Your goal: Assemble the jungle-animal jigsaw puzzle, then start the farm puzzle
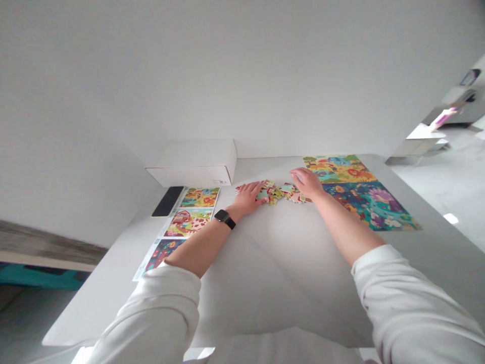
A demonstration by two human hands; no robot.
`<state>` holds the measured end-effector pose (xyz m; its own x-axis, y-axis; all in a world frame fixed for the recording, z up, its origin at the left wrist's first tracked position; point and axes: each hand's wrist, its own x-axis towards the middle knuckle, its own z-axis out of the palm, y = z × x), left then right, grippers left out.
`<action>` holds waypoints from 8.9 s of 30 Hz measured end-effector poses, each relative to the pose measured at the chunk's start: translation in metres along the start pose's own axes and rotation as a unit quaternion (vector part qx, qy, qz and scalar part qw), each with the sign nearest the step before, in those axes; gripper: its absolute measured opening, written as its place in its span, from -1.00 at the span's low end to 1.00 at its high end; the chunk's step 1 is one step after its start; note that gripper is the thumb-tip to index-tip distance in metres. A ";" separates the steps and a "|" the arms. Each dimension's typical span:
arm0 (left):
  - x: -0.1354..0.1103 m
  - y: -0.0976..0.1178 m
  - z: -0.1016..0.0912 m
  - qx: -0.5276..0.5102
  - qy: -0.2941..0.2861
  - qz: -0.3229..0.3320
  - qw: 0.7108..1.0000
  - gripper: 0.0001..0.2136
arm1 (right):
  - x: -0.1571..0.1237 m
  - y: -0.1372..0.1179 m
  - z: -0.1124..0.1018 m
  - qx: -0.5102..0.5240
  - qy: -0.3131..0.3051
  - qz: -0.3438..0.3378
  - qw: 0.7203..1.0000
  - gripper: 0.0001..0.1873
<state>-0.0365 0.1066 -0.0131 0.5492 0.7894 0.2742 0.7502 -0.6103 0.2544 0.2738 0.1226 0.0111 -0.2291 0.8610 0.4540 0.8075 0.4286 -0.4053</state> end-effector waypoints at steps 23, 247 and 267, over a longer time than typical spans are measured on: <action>-0.027 0.035 -0.022 -0.022 0.066 -0.104 0.992 -0.42 | -0.070 -0.013 0.009 -0.062 0.026 0.058 0.996 -0.64; -0.088 0.058 -0.020 -0.316 0.141 -0.307 0.887 -0.72 | -0.111 -0.089 0.033 0.174 0.029 0.110 0.978 -0.78; -0.095 0.053 -0.023 -0.050 0.089 -0.139 0.985 -0.75 | -0.109 -0.095 0.036 0.004 -0.080 -0.025 0.996 -0.70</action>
<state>-0.0572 -0.0020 -0.0044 0.2469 0.9083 0.3378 0.8179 -0.3822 0.4300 0.2029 -0.0018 -0.0284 -0.3523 0.8713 0.3417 0.7893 0.4728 -0.3917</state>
